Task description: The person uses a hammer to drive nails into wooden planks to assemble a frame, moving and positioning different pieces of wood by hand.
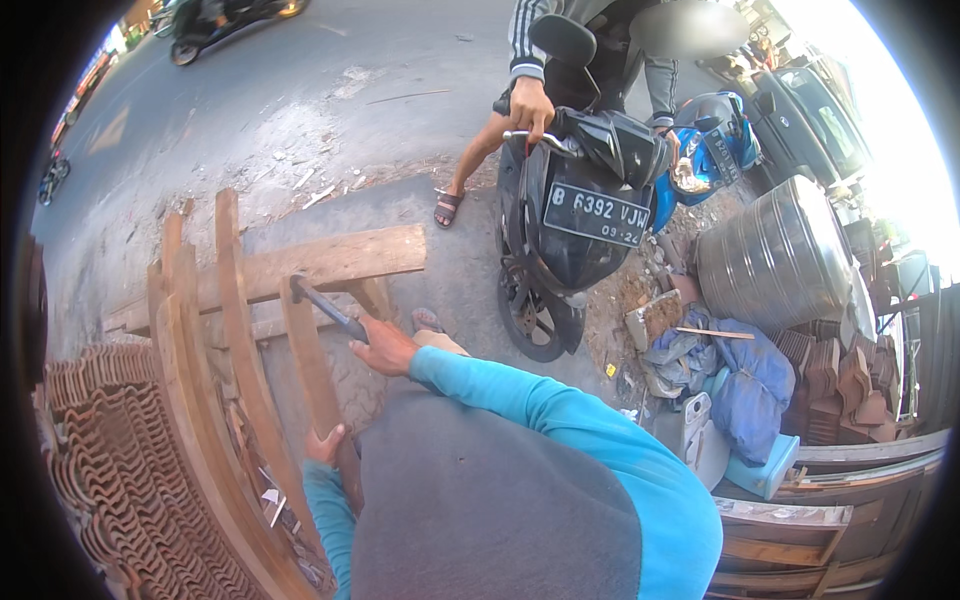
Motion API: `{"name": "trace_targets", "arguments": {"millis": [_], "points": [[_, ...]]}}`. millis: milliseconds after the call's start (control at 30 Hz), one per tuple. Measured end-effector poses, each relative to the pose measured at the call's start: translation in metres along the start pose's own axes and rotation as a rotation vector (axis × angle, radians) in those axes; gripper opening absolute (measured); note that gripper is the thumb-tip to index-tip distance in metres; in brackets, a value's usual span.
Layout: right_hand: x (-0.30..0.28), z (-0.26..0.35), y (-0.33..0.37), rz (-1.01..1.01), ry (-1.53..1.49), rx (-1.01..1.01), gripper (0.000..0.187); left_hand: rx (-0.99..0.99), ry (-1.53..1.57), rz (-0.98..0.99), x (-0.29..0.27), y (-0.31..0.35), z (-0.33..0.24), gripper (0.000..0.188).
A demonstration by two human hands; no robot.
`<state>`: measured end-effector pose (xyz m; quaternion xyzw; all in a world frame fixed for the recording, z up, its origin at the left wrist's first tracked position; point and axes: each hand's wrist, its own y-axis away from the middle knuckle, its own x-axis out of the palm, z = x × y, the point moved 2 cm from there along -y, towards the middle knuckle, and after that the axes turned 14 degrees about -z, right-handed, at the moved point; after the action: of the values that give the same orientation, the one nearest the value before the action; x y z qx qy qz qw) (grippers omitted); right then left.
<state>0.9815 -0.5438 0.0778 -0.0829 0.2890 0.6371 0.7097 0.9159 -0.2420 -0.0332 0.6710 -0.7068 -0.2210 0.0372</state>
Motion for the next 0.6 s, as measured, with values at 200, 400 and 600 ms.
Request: {"name": "trace_targets", "arguments": {"millis": [200,400,600], "points": [[0.021,-0.054,-0.021,-0.139,-0.232,0.188,0.031,-0.014,-0.227,-0.07,-0.023,-0.016,0.028,0.08],[0.031,-0.059,-0.032,-0.149,-0.59,0.493,0.029,0.032,-0.314,-0.188,-0.02,-0.013,0.029,0.093],[0.052,-0.072,-0.034,-0.215,-0.609,0.495,0.033,0.069,-0.424,-0.342,-0.012,0.001,0.008,0.103]]}}
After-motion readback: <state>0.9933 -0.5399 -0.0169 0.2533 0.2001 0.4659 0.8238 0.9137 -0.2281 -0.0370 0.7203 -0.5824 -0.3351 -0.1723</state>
